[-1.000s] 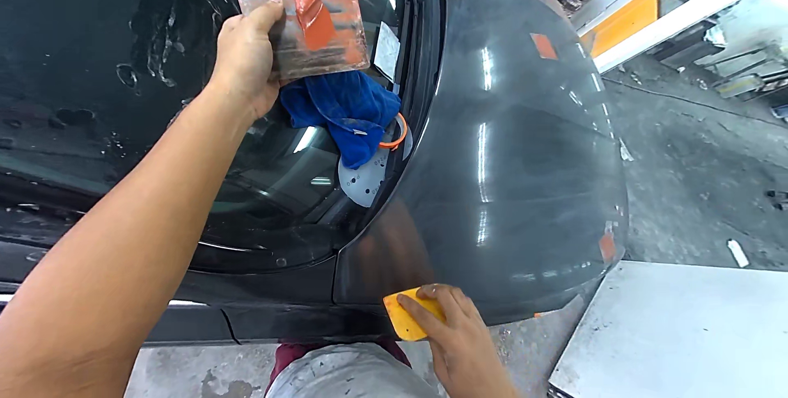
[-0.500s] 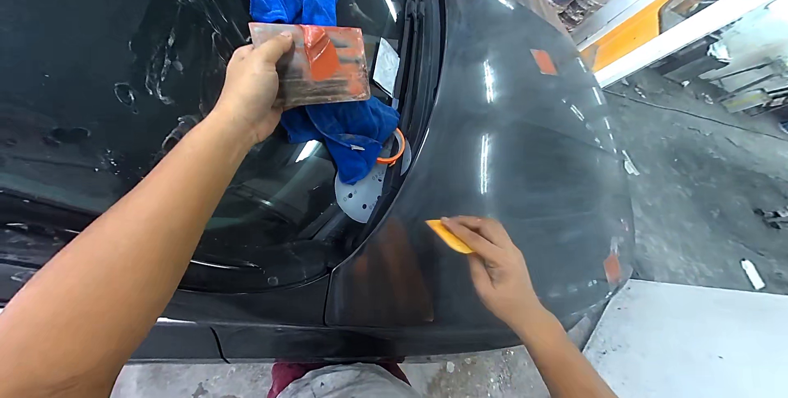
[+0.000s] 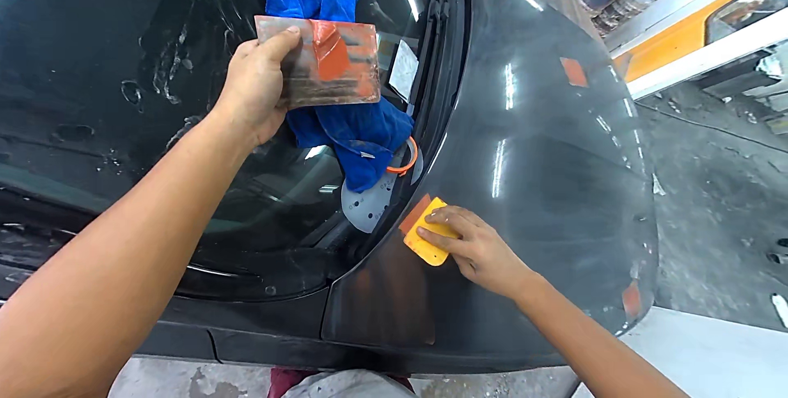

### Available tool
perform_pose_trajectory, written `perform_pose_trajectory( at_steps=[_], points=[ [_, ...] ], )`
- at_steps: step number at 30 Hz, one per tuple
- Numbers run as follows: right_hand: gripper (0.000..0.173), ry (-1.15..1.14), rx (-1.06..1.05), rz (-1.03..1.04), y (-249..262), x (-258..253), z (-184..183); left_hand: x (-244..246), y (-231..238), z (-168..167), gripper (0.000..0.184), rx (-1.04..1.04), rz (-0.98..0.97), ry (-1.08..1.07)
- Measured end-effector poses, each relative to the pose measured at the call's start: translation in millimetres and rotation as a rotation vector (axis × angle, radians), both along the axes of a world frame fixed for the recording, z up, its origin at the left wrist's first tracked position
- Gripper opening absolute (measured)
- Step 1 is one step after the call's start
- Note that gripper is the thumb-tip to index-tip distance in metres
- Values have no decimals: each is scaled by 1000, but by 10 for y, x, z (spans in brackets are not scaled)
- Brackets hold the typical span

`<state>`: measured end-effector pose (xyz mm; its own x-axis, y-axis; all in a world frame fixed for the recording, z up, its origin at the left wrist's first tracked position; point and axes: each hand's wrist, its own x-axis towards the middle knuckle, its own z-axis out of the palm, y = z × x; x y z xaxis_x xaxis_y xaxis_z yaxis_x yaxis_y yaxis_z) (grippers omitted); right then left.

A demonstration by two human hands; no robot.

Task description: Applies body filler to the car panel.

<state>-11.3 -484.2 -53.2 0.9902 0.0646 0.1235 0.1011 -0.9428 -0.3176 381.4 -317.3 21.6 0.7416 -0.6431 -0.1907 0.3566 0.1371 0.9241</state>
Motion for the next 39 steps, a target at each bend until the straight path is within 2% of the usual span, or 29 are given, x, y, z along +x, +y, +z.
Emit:
perform_pose_trajectory(
  at_steps=[4,9,12,23,27,32,35,37,39],
  points=[
    [52,-29,-48,1,-42,13,184,21,-5,10,32,-18,-4,2],
    [49,-38,-84,-1,81,296,127,4,-5,10,33,-2,-8,-8],
    [48,-25,-65,-20,136,302,122,-8,-7,13,32,2,-15,-18],
    [55,1,-33,-286,864,-575,-29,-2,4,19,30,-18,-22,-22],
    [59,-11,-23,-322,1146,-978,-121,5,-1,-4,29,-13,-16,-9],
    [53,-9,-65,-295,1411,-1456,-216,18,5,-20,30,-1,3,-2],
    [52,81,-81,-226,1380,-1580,-60,9,10,-32,32,-9,3,1],
    [52,104,-70,-204,1229,-1452,156,-8,0,-23,31,-8,3,6],
    [54,25,-72,-258,1031,-1199,314,-15,-1,-31,31,-6,-6,-4]
  ],
)
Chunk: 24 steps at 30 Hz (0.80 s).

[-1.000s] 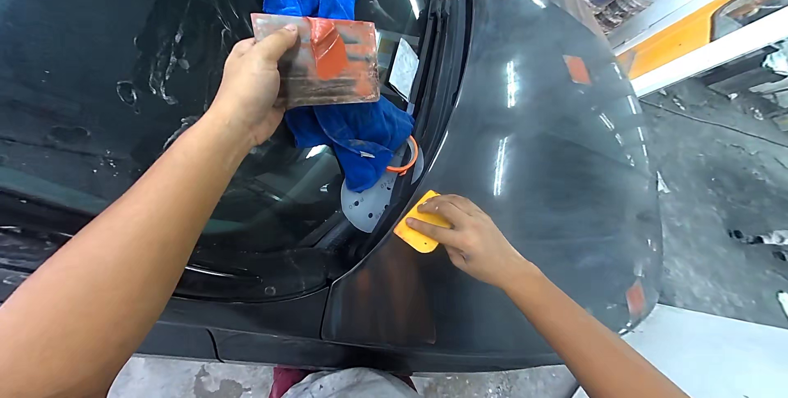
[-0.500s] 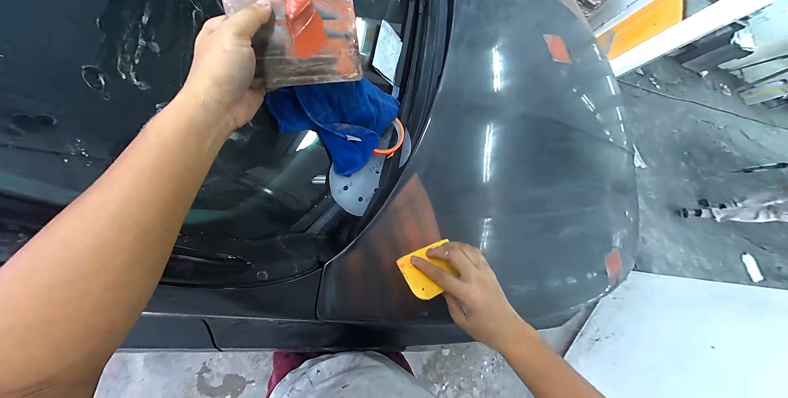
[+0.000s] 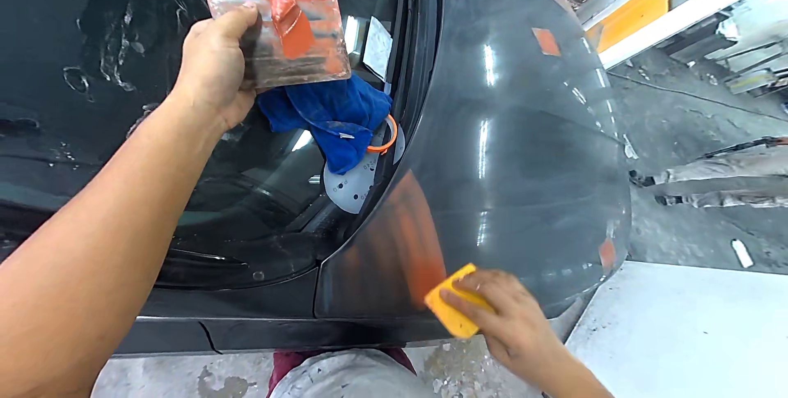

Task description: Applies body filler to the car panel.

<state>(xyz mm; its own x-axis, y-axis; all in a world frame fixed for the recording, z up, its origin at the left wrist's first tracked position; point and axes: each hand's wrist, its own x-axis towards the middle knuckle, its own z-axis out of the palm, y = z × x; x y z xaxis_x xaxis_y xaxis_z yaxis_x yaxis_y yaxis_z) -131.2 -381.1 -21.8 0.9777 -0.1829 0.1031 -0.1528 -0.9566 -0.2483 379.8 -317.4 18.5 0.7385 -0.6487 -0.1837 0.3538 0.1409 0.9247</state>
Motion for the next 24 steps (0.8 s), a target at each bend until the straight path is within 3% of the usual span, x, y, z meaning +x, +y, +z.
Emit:
perform_pose_trajectory(
  at_steps=[6,12,18,24],
  points=[
    [54,-91,-53,80,-612,957,-74,18,-14,-12,31,-8,-15,-20],
    [53,-74,4,239,-912,1453,-243,9,-21,-2,32,-16,-10,1],
    [48,-12,43,181,-806,1466,-152,13,0,30,32,-31,-21,0],
    [51,73,81,-49,-243,973,-116,13,-7,38,32,-30,-12,6]
  ],
)
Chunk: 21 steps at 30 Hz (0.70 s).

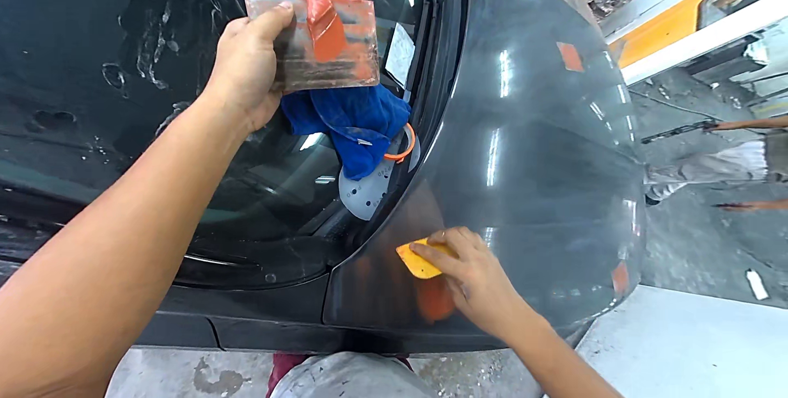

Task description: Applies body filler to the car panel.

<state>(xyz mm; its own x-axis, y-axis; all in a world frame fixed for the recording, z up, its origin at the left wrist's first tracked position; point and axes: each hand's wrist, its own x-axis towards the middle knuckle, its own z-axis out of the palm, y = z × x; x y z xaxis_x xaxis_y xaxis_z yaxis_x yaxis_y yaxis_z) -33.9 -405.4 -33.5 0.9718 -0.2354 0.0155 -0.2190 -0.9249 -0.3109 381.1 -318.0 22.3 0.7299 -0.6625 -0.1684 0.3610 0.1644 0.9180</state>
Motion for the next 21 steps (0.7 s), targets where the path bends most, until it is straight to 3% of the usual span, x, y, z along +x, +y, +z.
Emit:
perform_pose_trajectory(
  at_steps=[14,16,19,21],
  points=[
    [51,29,-7,-250,1094,-1097,-117,-70,-15,-56,29,21,-37,-59],
    [44,-56,194,-399,1113,-1207,-7,-72,-19,-56,29,14,-36,-65],
    [23,-474,595,-846,1073,-1300,198,-73,-15,-48,29,17,-25,-56],
    [18,-755,878,-1173,1010,-1295,327,-82,-12,-50,28,23,-24,-61]
  ],
)
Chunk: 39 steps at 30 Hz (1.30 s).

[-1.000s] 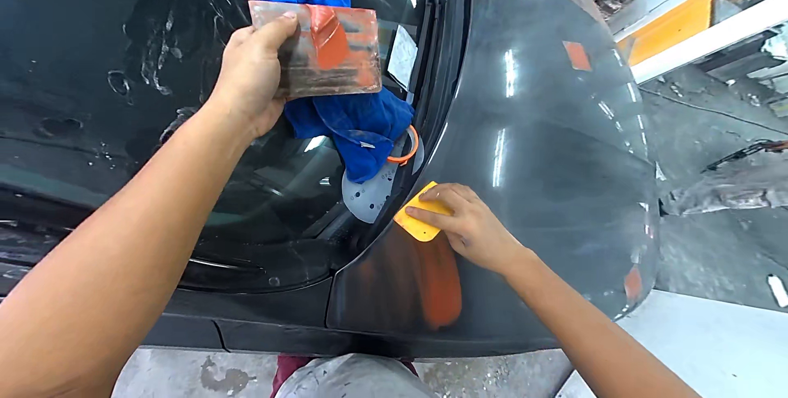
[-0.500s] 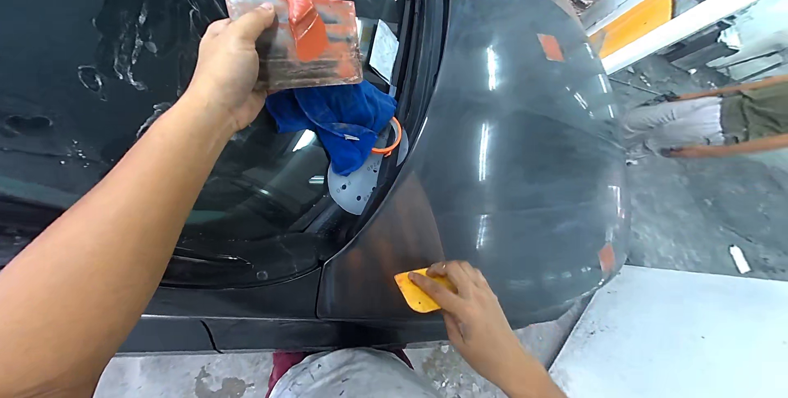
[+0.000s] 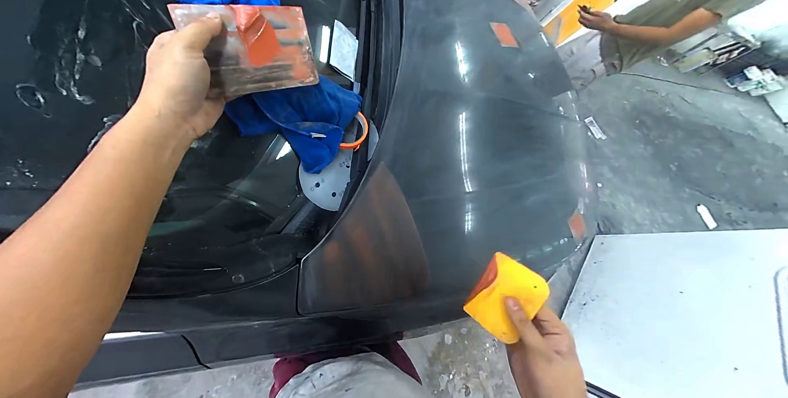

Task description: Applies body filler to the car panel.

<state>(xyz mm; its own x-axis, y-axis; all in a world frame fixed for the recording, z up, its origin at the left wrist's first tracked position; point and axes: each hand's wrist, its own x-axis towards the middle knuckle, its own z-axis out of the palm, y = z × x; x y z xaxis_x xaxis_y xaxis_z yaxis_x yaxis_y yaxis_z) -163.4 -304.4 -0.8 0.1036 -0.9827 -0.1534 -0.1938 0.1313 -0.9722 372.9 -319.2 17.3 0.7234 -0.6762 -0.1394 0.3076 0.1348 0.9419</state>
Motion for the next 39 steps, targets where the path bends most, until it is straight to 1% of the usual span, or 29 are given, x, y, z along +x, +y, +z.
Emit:
perform_pose_trajectory(
  at_steps=[2,4,5,7,9,12,14,16,17,18,19,20,21,23,24,25,26,29,34,37,39],
  points=[
    [19,-293,243,-186,-85,-49,60,-3,-3,3,28,10,3,-10],
    [19,-495,422,-251,-132,-119,56,-4,-2,-5,29,11,16,-25],
    [20,-560,485,-264,-137,-149,35,-15,-3,-12,29,15,29,-39],
    [21,-612,560,-283,-155,-172,-8,-57,-31,-11,31,24,51,-70],
    [23,-623,592,-291,-220,-147,-4,-121,-112,-14,33,13,66,-51],
    [24,-609,584,-259,-449,-18,86,-278,-306,-17,33,-15,81,3],
    [25,-575,543,-193,-651,127,155,-376,-417,-44,33,-34,69,0],
    [23,-548,465,-146,-849,326,222,-483,-448,-65,35,-53,35,4],
    [22,-536,400,-117,-937,446,257,-545,-451,-63,35,-52,15,4],
    [21,-502,290,-72,-1000,581,285,-622,-440,-58,35,-45,-14,-5],
    [21,-436,130,-2,-1045,728,299,-704,-419,-53,35,-42,-53,-18],
    [22,-328,-84,97,-1087,882,299,-785,-406,-46,36,-38,-96,-29],
    [24,-180,-341,213,-1143,1041,294,-865,-396,-36,36,-31,-138,-33],
    [34,126,-832,426,-1312,1367,308,-996,-364,-40,38,-20,-219,-33],
    [43,246,-1013,489,-1388,1524,310,-1049,-340,-55,38,-16,-246,-28],
    [51,348,-1141,539,-1448,1666,307,-1092,-313,-70,38,-16,-272,-22],
    [56,416,-1225,576,-1500,1792,294,-1118,-286,-84,38,-25,-296,-14],
    [59,462,-1328,654,-1640,2079,246,-1133,-229,-104,37,-66,-336,3],
    [60,483,-1371,817,-1723,2278,197,-1145,-203,-101,35,-73,-364,27],
    [61,490,-1332,948,-1670,2277,199,-1144,-202,-139,32,-61,-368,-21],
    [58,547,-1317,1024,-1675,2219,234,-1142,-212,-172,31,-53,-320,-116]
  ],
)
